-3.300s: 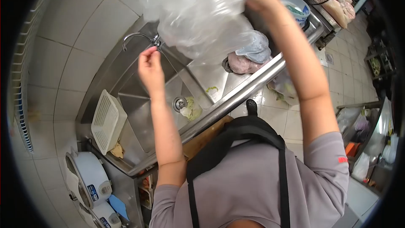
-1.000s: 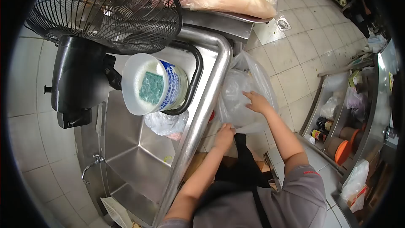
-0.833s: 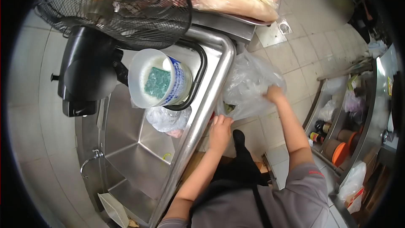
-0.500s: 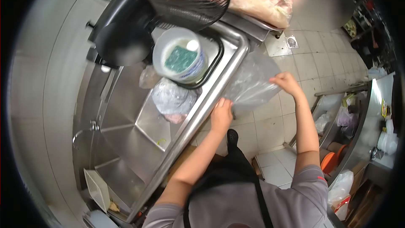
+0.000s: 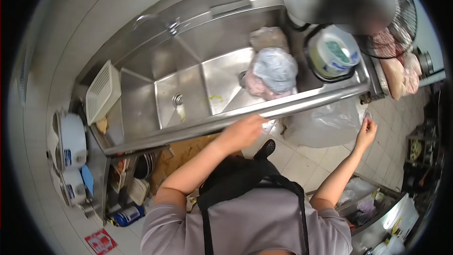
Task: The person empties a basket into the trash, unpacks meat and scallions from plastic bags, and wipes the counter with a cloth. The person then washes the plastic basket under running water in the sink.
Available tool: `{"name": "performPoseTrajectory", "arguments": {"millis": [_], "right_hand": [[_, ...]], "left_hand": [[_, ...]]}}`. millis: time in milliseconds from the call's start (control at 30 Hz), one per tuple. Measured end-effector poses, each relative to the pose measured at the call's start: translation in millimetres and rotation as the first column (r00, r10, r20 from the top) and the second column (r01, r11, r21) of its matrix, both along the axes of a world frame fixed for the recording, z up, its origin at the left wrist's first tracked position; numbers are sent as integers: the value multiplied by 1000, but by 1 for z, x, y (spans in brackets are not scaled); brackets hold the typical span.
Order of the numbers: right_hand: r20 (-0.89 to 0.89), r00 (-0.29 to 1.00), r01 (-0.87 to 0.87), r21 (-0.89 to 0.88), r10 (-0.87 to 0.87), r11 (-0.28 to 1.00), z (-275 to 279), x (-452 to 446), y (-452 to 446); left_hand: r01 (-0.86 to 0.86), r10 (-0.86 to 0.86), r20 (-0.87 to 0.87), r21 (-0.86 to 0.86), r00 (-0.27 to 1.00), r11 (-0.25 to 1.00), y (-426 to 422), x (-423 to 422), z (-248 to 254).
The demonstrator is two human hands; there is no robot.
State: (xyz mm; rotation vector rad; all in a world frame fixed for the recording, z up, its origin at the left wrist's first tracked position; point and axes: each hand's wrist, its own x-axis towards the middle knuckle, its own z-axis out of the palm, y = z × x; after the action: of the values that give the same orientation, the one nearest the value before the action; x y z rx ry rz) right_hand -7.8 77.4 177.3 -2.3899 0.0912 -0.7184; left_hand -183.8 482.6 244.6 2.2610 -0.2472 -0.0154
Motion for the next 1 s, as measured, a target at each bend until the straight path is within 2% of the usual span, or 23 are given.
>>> {"name": "performPoseTrajectory", "arguments": {"millis": [33, 67, 133, 200, 300, 367, 433, 500, 567, 633, 667, 700, 733, 767, 800, 833, 900, 933, 1000], "right_hand": [[3, 1000, -27, 43, 27, 999, 13, -9, 17], [7, 993, -122, 86, 122, 989, 24, -14, 41], [26, 954, -298, 175, 298, 939, 48, -20, 110], [-73, 869, -455, 271, 490, 848, 73, -39, 191], [-156, 576, -745, 304, 803, 594, 95, -61, 315], [-253, 358, -870, 260, 899, 419, 102, -80, 394], [-351, 159, -941, 229, 923, 249, 86, -78, 459], [-313, 164, -920, 292, 935, 260, 64, -79, 522], [-234, 55, -880, 449, 971, 158, 57, -88, 587], [-252, -198, -726, 687, 947, 31, 46, -98, 653], [-299, -264, -658, 751, 917, 55, 33, -103, 687], [-341, -325, -588, 804, 882, 94, 17, -109, 713], [-350, -111, -892, 447, 930, 62, 0, -113, 729], [-254, 84, -996, -19, 964, 82, -9, -109, 744], [-111, 221, -971, -111, 969, 209, -2, -105, 748], [100, 358, -928, -67, 928, 366, -4, -96, 750], [212, 635, -772, 139, 743, 620, -29, -58, 737], [128, 739, -673, 174, 661, 718, -53, -31, 724], [-108, 876, -448, 180, 470, 876, -128, 16, 687]], "left_hand": [[-103, 103, -3, 71, 995, 992, 36, -26, 12], [-256, 257, -1, 64, 966, 964, 67, -55, 18], [-512, 505, 86, 124, 859, 850, 129, -118, 23], [-719, 715, 90, 27, 693, 694, 187, -180, 15], [-871, 868, 85, -1, 489, 491, 263, -264, -1], [-922, 922, 80, -59, 378, 383, 303, -296, -5], [-947, 945, 99, -42, 313, 318, 350, -321, -15], [-961, 959, 76, -27, 272, 275, 389, -333, -23], [-970, 967, 76, 16, 243, 242, 432, -349, -45], [-988, 989, 38, -54, 142, 144, 458, -361, -64], [-992, 995, 15, -87, 96, 97, 467, -363, -73], [-998, 997, 67, -41, 43, 46, 470, -366, -80], [-1000, 993, 121, -1, 3, 3, 470, -370, -86], [-999, 983, 181, 30, -33, -39, 473, -368, -92], [-995, 984, 154, 30, -93, -98, 473, -359, -89], [-987, 982, 118, 46, -149, -155, 468, -353, -82], [-976, 980, 157, 156, -124, -149, 466, -343, -76], [-967, 977, 180, 209, -111, -149, 467, -340, -77], [-970, 979, 159, 188, -127, -156, 469, -344, -85]]}}
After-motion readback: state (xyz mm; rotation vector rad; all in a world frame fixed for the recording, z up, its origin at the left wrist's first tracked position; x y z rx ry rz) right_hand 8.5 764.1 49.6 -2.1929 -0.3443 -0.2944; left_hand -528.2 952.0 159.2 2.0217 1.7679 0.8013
